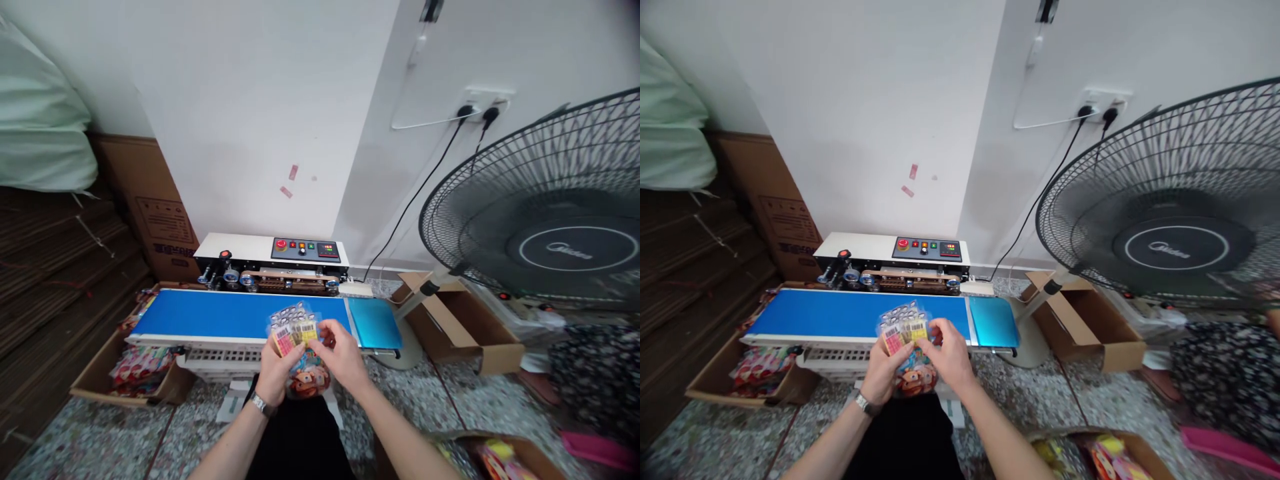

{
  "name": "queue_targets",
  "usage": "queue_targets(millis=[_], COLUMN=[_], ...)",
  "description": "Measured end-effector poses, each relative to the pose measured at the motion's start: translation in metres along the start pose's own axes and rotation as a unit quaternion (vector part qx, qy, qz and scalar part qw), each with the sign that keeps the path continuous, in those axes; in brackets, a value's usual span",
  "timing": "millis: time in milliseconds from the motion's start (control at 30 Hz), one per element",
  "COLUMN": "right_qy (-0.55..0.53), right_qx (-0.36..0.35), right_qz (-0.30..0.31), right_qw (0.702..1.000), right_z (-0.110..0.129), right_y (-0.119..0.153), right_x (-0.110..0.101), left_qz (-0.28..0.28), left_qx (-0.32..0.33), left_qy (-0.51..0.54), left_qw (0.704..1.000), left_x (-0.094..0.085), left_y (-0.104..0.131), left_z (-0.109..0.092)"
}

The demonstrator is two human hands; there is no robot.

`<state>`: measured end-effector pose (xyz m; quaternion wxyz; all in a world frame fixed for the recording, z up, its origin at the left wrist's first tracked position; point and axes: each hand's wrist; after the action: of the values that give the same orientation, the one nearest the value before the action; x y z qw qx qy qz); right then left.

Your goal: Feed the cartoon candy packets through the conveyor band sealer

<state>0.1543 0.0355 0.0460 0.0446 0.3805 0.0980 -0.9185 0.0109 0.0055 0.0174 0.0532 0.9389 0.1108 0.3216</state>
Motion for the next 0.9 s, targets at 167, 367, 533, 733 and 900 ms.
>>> queue_targets(millis=[167,367,533,733,900], right_qy=[-0.07,-0.183,-0.043,0.136,0.143], right_qx=[0.012,0.093,0.173,0.188,0.144], right_qz=[-0.001,-0.087,-0.148,-0.115,-0.087], right_qw=[0.997,0.975,0.973,0.966,0.975], right_z=[-0.006,-0.052,-0.116,-0.136,-0.109], right_y=[0.002,-0.027,-0.068,-0.104,-0.106], right_x=[0.009,0.012,-0.009,-0.009,0.009], left_qz=[-0.042,-0.072,-0.04,-0.037,-0.045], left_qx=[-0.014,-0.066,-0.127,-0.152,-0.14], left_qy=[0.039,0.077,0.089,0.103,0.096], left_qw=[0.998,0.992,0.987,0.982,0.985], left_x=[-0.002,-0.013,-0.026,-0.028,-0.027], left_y=[-0.003,-0.003,0.003,0.008,0.005], left_z=[0.007,0.005,0.002,0.001,0.002])
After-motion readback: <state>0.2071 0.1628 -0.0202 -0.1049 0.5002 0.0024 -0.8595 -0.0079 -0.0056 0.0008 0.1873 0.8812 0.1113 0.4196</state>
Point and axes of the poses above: each hand's wrist, its own y-axis away from the middle knuckle, its own x-axis out of the palm, z = x × y, and after that the axes turned 12 degrees about y, right-handed
